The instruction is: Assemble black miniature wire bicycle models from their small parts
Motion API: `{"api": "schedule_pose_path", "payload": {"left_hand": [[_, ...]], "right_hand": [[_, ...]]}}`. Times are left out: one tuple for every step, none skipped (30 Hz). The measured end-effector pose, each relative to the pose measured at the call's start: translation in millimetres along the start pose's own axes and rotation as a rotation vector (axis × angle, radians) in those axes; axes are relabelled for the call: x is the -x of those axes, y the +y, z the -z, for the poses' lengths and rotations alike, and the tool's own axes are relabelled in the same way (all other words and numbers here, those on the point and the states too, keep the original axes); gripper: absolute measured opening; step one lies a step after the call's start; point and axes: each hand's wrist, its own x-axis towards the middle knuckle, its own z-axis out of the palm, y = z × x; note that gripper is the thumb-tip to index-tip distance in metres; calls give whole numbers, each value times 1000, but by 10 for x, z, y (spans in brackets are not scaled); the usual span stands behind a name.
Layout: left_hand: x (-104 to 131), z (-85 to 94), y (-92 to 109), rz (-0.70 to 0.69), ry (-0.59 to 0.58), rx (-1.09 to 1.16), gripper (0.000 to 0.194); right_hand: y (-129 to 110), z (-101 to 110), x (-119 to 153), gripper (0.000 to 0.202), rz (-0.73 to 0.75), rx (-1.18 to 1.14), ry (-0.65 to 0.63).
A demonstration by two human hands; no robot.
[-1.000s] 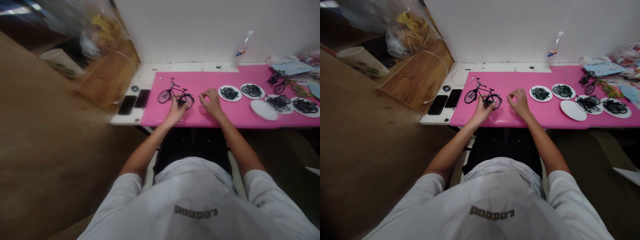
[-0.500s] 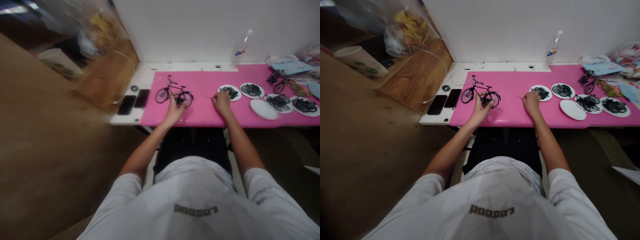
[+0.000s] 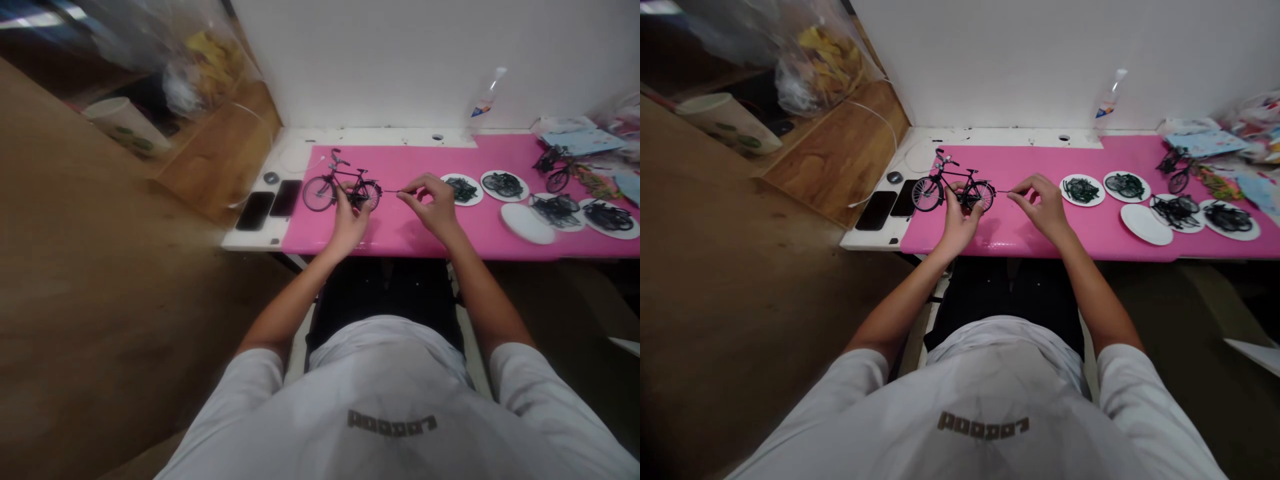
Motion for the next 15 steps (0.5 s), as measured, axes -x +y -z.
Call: {"api": "schedule_pose_path", "payload": {"left_hand": [[11,7,28,-1,18,-13,71],[22,13,55,-4,29,-24,70],[31,19,79,-8,35,-31,70],[38,24,99,-14,34,-37,69],[43,27,115,-21,32,-41,69],[46,29,126,-25,32,-43,68],[47,29,133,-29,32,-46,68],[47,28,137,-32,33,-48,68],[46,26,139,-36,34,-50,67],[46,24,139,-42,34,-52,67],[46,20,139,-49,35,-53,67],[48,16,139,-55,37,-54,67],[50,12,140,-59,38,-56,66],[54,8,142,-60,36,-59,66],[58,4,145,-60,33,-62,65]], "right_hand": [[-73,-6,17,33,19,-5,-12],[-132,-13,37,35,36,-7,-17],[-177,-22,57,36,53,-4,-26],[-210,-32,75,37,70,0,-37],[-234,-43,92,37,87,6,-49],[-251,-52,106,36,104,12,-61],[-263,-61,117,36,120,17,-73],[-272,-69,126,35,135,19,-81],[-277,-75,131,34,149,21,-84],[-280,-79,134,33,160,21,-82],[-281,-83,136,32,168,23,-78],[-280,-86,136,32,171,28,-74],[-279,-89,136,33,169,36,-71],[-277,-91,135,34,163,45,-71],[-275,-93,134,34,155,55,-75]]}}
